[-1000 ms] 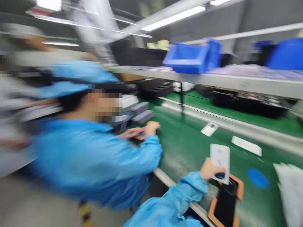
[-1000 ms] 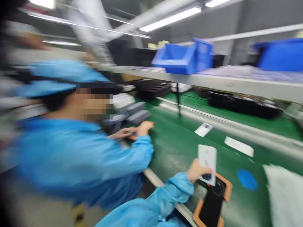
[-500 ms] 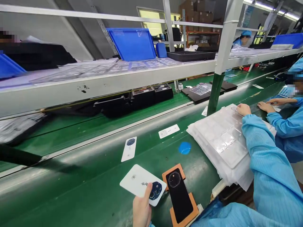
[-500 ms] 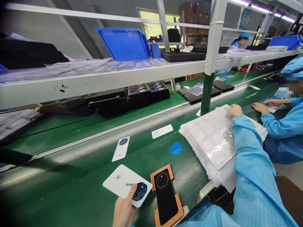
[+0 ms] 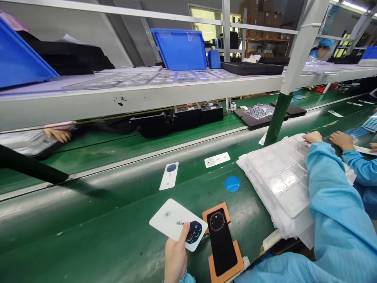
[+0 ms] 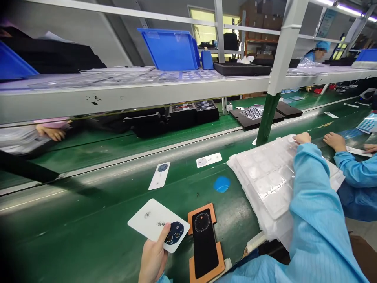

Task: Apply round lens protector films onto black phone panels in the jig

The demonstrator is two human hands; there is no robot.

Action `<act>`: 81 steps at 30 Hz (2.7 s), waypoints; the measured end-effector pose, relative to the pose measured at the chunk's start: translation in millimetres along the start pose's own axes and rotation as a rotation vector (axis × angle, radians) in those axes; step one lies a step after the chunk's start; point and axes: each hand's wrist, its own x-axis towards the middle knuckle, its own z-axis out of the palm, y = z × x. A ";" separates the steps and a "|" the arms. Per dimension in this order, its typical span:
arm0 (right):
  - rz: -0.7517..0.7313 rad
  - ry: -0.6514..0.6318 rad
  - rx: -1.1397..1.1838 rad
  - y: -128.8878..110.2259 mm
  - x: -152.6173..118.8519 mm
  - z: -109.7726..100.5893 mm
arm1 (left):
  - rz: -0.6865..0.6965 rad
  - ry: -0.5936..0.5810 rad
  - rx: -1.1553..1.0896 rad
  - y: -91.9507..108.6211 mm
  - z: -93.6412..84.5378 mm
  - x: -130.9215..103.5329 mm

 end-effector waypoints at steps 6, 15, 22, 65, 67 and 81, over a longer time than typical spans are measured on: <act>0.017 -0.157 0.230 -56.5 -61.0 -42.9 | 0.063 -0.047 -0.027 -10.5 -5.3 18.4; -0.530 -0.764 0.234 -112.4 -300.3 -10.6 | 0.295 -0.097 -0.155 -30.6 -2.5 16.7; -0.059 -1.187 0.358 -107.0 -375.9 126.5 | 0.307 -0.062 -0.087 -38.1 -35.1 10.2; -0.613 -0.518 0.447 -183.9 -426.1 110.4 | 0.507 -0.231 -0.025 -55.2 9.1 -32.0; -0.622 -0.512 0.447 -184.7 -426.3 110.9 | 0.525 -0.225 0.007 -57.0 7.8 -31.8; -0.639 -0.504 0.319 -184.7 -432.7 132.7 | 0.476 -0.240 0.070 -57.8 13.5 -37.3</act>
